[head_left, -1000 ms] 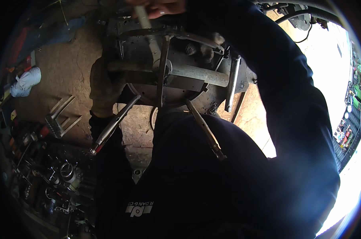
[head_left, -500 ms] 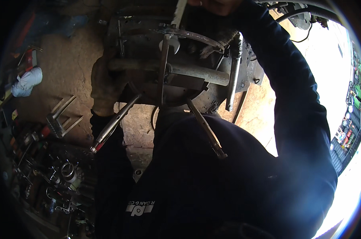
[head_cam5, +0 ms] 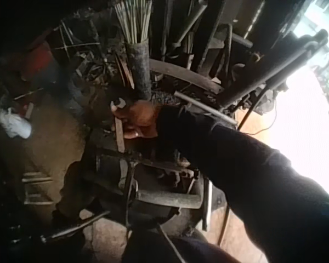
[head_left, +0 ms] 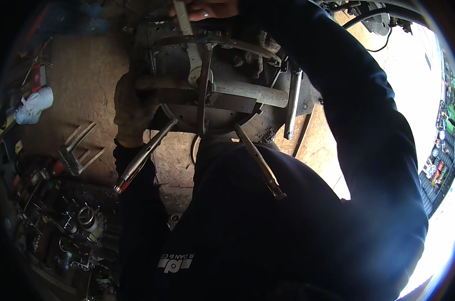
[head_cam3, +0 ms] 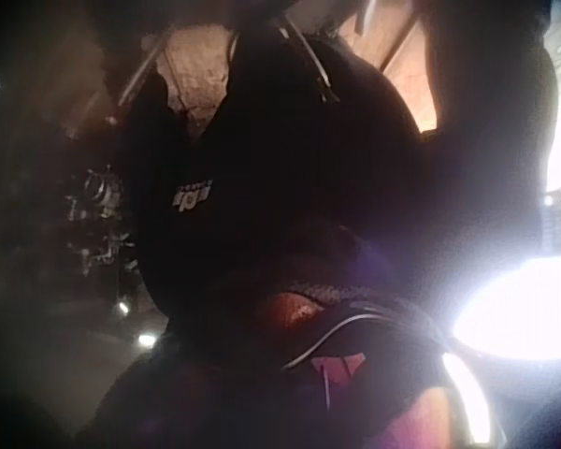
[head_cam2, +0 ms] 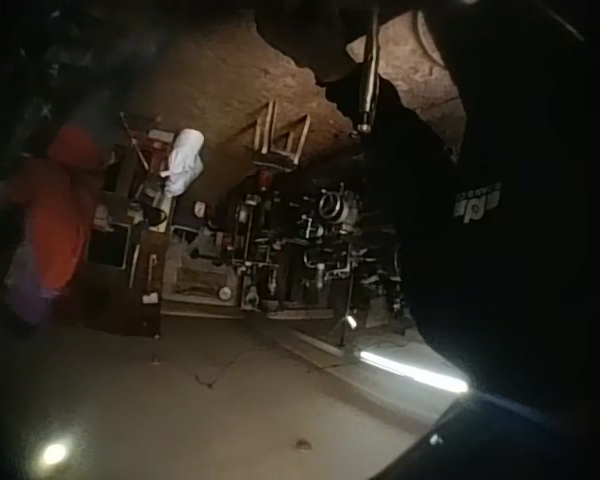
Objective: The person retrieves a fastener from a basin, aligns a metal bar onto a metal structure clamped on a workbench, and secures it by tightening a bolt with a wrench.
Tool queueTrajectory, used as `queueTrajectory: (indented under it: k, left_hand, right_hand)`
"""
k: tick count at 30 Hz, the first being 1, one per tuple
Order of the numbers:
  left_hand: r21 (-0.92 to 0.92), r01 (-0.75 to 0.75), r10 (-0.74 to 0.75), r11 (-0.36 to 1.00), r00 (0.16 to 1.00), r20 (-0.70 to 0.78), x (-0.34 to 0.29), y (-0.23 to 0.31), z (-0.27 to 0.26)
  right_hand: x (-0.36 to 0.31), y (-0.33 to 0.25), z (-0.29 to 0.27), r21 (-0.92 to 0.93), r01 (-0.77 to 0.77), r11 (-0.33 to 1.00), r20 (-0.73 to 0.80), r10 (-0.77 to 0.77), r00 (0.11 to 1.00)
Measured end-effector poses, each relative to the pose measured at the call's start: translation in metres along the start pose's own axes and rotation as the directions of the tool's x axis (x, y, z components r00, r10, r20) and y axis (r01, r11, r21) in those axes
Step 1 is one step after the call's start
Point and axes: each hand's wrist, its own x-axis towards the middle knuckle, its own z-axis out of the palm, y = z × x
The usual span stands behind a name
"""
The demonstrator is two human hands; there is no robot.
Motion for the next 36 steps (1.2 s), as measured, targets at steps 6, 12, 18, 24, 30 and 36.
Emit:
queueTrajectory:
  k: [6,12,18,24,30,36]
  left_hand:
    - [0.022,-0.002,0.003,1.0,1.0,-0.027,-0.011,-0.007,-0.005]
    - [0.055,-0.006,0.009,0.998,0.999,-0.054,-0.008,0.003,-0.002]
    - [0.068,-0.007,0.012,0.998,0.997,-0.07,-0.006,0.006,0.0]
    - [0.07,-0.016,0.02,0.997,0.998,-0.063,-0.002,0.004,0.002]
    - [0.079,0.04,-0.038,0.996,0.999,-0.022,-0.007,0.0,-0.004]
    - [0.078,0.017,-0.015,0.997,0.999,-0.029,-0.007,0.001,0.001]
  right_hand:
    - [0.026,0.009,0.05,0.036,-0.033,0.999,0.153,0.027,0.988]
    - [0.015,-0.004,0.052,-0.183,-0.019,0.983,-0.023,0.015,1.0]
    - [-0.072,-0.013,0.024,0.002,0.079,0.997,-0.153,-0.078,0.985]
    - [-0.125,0.003,0.006,-0.027,0.062,0.998,-0.246,-0.067,0.967]
    - [-0.18,0.001,0.012,-0.053,0.001,0.999,-0.256,-0.015,0.966]
    - [-0.17,-0.001,0.018,-0.078,-0.061,0.995,-0.254,0.04,0.966]
